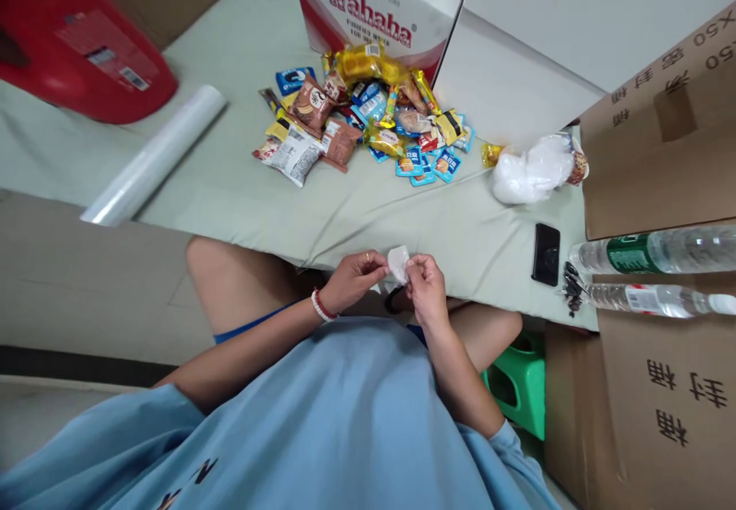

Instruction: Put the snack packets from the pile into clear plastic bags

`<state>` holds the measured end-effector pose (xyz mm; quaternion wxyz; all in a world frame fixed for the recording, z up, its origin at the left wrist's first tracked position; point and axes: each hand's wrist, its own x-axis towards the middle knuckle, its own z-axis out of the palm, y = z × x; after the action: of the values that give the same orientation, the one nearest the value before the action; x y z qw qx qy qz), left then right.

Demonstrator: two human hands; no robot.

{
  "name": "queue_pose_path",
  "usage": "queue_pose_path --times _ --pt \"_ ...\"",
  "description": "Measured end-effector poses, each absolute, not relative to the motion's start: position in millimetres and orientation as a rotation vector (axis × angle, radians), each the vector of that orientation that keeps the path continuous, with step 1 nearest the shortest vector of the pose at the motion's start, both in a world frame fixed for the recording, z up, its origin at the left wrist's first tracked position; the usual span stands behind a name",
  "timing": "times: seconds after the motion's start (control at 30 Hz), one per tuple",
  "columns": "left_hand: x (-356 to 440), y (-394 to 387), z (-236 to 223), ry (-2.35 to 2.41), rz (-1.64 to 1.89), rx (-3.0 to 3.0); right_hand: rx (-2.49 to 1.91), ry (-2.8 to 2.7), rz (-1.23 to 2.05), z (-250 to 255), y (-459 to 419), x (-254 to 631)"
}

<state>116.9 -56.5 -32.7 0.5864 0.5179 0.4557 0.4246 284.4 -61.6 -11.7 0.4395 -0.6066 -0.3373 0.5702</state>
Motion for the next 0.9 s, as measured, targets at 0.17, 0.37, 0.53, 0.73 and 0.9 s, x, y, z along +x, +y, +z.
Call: queue_pose_path --times 0.17,0.37,0.53,0.73,0.9 --pt "114.1 -68.2 -31.7 1.086 0.857 1.185 -1.545 -0.789 1.346 -16.0 -66.0 288.5" --pt "124.2 -75.0 -30.6 0.989 0.923 0.996 -1.539 -0.993 1.356 -23.8 -75.9 285.6" --pt "120.9 -72.7 -26.9 1.030 0.946 0.961 -1.504 -1.386 1.100 -13.9 -78.8 300.7" --pt "110.5 -74.2 -21.5 0.910 0.972 0.893 -1.332 -1.294 1.372 -1.3 -70.7 309.0" --pt "87.2 -69.7 -21.0 0.742 0.993 0.571 -1.353 -0.977 1.592 1.6 -64.8 317.8"
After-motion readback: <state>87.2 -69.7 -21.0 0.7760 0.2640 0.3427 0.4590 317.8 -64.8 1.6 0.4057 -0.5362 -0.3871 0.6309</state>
